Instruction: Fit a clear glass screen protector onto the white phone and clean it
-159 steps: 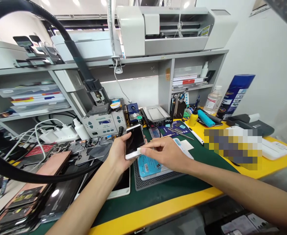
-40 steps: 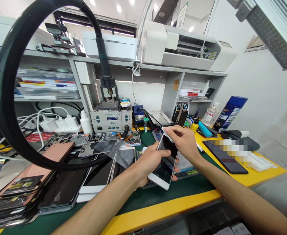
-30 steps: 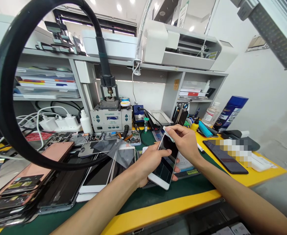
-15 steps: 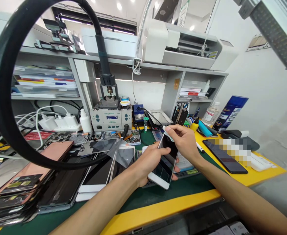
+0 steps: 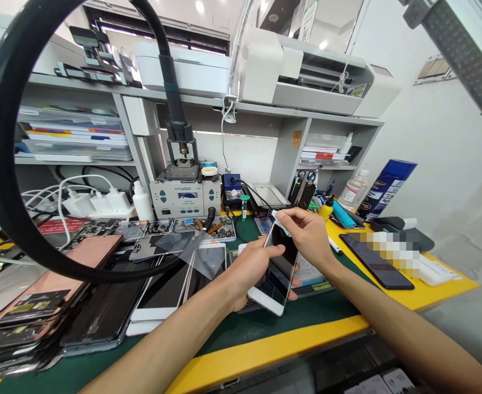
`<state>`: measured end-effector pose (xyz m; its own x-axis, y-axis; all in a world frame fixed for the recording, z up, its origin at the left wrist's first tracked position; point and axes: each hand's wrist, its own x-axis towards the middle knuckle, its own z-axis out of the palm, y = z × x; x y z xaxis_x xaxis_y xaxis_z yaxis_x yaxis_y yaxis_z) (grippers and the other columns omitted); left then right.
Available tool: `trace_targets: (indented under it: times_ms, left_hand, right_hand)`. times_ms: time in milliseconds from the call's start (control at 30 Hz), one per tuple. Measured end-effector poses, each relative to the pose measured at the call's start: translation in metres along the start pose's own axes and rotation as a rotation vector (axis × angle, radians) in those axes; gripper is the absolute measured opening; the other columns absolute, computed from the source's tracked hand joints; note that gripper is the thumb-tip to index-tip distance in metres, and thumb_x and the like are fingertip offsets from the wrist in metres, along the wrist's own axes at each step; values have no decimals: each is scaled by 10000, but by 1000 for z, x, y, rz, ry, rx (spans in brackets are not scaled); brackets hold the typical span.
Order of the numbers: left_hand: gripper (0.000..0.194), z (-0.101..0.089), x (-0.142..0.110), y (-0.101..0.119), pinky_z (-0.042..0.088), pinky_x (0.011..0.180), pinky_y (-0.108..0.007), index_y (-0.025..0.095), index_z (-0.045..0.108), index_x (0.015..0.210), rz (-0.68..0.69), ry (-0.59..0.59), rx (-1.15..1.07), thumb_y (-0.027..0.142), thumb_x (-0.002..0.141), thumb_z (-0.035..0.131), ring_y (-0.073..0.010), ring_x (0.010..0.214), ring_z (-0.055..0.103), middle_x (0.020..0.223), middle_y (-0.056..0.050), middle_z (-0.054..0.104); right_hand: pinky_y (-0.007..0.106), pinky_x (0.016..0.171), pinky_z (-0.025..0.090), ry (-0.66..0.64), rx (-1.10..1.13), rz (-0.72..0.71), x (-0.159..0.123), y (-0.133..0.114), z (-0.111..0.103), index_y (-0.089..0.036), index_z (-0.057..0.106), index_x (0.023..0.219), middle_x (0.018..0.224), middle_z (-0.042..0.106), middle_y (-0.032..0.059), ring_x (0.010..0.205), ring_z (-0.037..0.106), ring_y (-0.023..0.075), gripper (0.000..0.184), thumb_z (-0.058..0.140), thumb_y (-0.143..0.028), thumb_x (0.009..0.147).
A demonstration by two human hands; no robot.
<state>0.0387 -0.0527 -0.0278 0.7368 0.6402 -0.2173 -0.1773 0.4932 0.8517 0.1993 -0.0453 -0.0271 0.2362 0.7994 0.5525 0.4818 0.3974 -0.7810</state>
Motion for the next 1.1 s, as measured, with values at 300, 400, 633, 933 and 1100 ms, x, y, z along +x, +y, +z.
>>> trace_targets:
  times_ms: [300, 400, 633, 933, 1100]
  left_hand:
    - [231, 1, -1, 2, 607, 659, -467, 198, 495, 1159, -4, 9, 5, 279, 944, 523, -251, 715, 718, 893, -102, 694]
    - [225, 2, -2, 3, 611, 669, -479, 192, 493, 1144, -14, 20, 17, 286, 943, 528, -248, 705, 717, 895, -100, 694]
    - [257, 5, -4, 6, 618, 666, -463, 185, 481, 1173, -35, 51, 33, 293, 944, 524, -249, 708, 720, 860, -95, 690]
    - [279, 2, -3, 5, 618, 667, -467, 185, 496, 1192, -24, 33, 16, 286, 934, 528, -247, 702, 718, 881, -102, 689]
    - [290, 0, -1, 3, 619, 660, -473, 191, 505, 1199, -8, 22, 10, 302, 934, 534, -245, 698, 718, 898, -108, 697]
  right_hand:
    - [293, 626, 473, 3, -9, -23, 0, -2, 0, -168, 752, 818, 787, 728, 49, 687, 624, 187, 240, 679, -393, 856]
    - [295, 639, 481, 4, -8, -31, 0, 0, 0, -169, 757, 833, 800, 730, 51, 704, 634, 190, 237, 679, -391, 859]
    - [300, 657, 490, -3, -22, -39, -1, 1, 1, -171, 756, 848, 816, 734, 55, 734, 646, 199, 246, 668, -399, 870]
    - [301, 653, 491, -5, -21, -44, -1, 1, 1, -175, 757, 855, 821, 735, 55, 733, 650, 200, 249, 665, -405, 872]
    - [298, 643, 488, -3, -27, -54, -1, 0, 0, -171, 758, 851, 817, 734, 54, 714, 643, 193, 244, 668, -396, 867]
